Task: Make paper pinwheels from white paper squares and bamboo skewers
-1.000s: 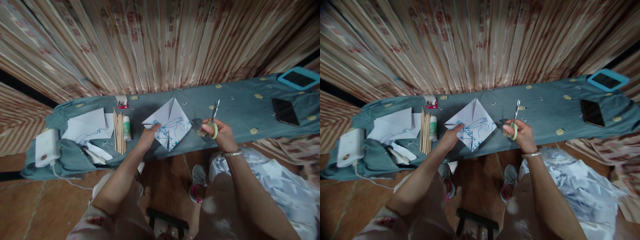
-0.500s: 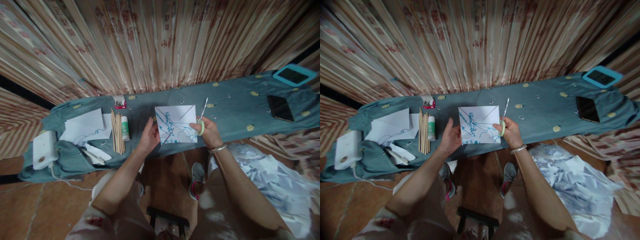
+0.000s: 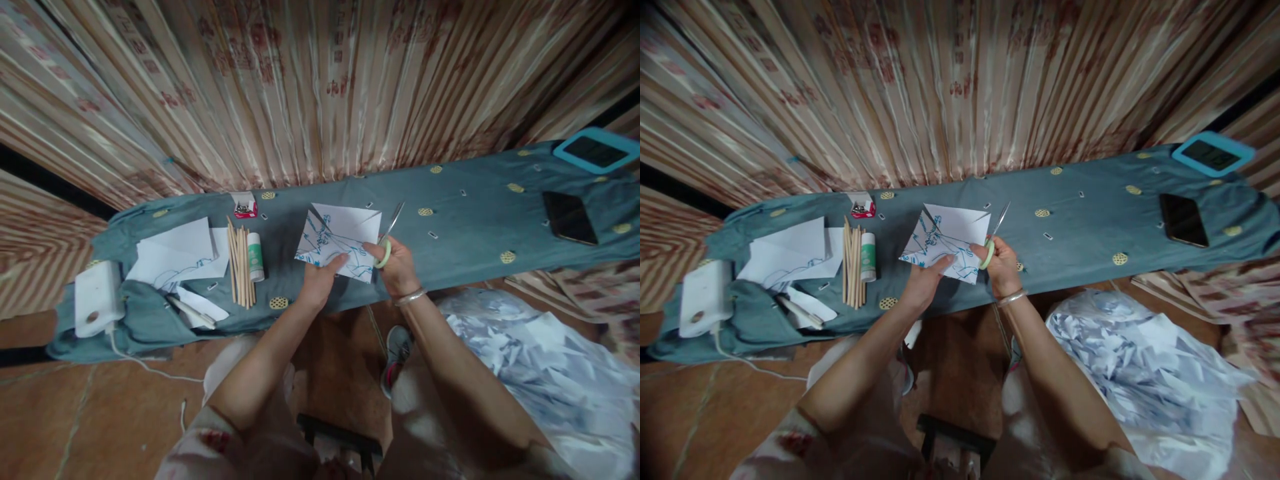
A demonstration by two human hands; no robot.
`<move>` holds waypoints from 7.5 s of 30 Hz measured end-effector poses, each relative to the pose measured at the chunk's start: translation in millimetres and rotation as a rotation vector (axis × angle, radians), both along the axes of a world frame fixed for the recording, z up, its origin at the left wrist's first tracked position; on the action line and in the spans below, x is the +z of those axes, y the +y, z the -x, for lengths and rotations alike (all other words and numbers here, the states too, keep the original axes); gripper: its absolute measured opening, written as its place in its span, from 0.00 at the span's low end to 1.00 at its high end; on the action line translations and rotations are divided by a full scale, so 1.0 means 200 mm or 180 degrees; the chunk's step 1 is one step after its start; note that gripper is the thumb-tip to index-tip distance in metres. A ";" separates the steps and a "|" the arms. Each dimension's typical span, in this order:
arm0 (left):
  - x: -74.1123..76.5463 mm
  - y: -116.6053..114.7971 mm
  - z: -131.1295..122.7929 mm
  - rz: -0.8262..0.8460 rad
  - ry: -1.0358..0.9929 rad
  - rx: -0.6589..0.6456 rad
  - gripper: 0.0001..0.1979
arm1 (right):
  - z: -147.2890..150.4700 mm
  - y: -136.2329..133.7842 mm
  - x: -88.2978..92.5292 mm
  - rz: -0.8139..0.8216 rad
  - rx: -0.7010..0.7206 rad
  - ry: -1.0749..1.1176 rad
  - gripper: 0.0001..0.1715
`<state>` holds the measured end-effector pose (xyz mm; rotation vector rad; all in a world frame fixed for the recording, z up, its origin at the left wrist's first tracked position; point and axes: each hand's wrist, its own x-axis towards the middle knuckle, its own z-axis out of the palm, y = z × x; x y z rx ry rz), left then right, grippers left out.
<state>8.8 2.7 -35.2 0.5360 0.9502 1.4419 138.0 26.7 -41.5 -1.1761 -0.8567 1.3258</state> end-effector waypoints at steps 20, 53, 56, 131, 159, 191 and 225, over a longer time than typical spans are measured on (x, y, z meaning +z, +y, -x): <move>0.01 0.14 0.28 -0.0659 0.1605 0.0955 0.32 | -0.05 -0.26 0.10 0.0530 0.2608 -0.0876 0.29; -0.03 0.12 0.22 -0.0774 0.2090 0.0464 0.22 | -0.07 -0.23 0.08 0.0429 0.2643 -0.0990 0.28; -0.03 0.12 0.22 -0.0754 0.2053 0.0446 0.22 | -0.07 -0.23 0.07 0.0450 0.2637 -0.0965 0.28; -0.03 0.06 0.17 -0.0487 0.1872 0.0150 0.20 | -0.03 -0.22 0.07 0.0697 0.2040 -0.0881 0.25; -0.03 0.04 0.15 -0.0398 0.1731 0.0058 0.20 | -0.02 -0.20 0.07 0.0611 0.1915 -0.0849 0.26; -0.03 0.03 0.15 -0.0371 0.1650 0.0035 0.23 | -0.03 -0.20 0.06 0.0671 0.1963 -0.0967 0.25; -0.16 0.14 0.27 -0.0158 0.2208 -0.0343 0.35 | -0.40 0.06 -0.01 0.0268 0.0273 -0.5691 0.28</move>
